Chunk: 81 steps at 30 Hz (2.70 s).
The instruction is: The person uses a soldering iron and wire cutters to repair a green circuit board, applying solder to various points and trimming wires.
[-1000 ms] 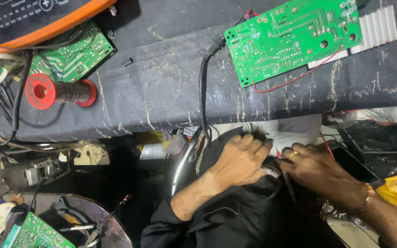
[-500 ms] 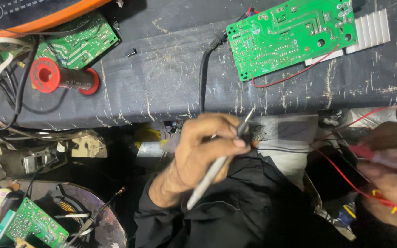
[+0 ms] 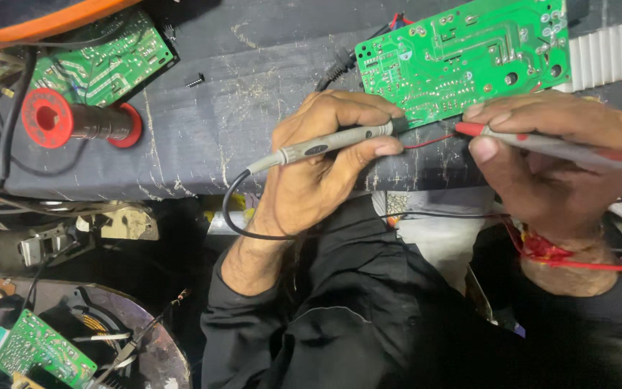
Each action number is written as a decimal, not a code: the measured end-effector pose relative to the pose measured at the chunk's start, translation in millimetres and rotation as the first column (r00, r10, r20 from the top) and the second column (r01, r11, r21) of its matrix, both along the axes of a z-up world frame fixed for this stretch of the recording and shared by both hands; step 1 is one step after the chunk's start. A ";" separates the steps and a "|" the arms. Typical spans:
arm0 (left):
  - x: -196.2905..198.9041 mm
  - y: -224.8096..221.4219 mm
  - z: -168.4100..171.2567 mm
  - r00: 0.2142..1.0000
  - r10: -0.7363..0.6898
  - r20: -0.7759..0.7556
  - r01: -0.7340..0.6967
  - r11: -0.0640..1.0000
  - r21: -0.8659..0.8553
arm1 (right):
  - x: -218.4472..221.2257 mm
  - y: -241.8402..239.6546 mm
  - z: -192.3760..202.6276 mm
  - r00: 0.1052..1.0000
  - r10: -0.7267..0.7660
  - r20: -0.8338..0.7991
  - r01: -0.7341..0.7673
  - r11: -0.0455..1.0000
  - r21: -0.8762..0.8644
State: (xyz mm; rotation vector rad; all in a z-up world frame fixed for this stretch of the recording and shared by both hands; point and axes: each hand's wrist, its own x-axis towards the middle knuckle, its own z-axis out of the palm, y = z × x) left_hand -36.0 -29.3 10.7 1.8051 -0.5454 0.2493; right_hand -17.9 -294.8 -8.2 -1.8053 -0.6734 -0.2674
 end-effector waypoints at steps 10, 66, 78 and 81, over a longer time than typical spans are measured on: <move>1.8 1.5 -1.0 1.000 0.030 -0.009 -0.029 0.995 0.097 | -13.1 1.8 -7.1 0.991 -0.098 -0.096 0.087 0.990 -0.114; 3.7 -5.8 6.9 0.994 0.055 0.096 -0.076 0.970 0.232 | -13.0 17.7 15.1 0.991 -0.043 0.125 0.072 0.967 -0.243; 2.3 -8.0 5.3 0.992 0.079 0.099 -0.100 0.967 0.235 | -14.7 11.6 -0.5 0.965 -0.071 0.251 0.136 0.958 -0.253; 1.4 -8.4 6.0 0.992 0.091 0.090 -0.110 0.965 0.238 | -19.0 16.0 1.4 0.936 -0.108 0.335 0.218 0.926 -0.309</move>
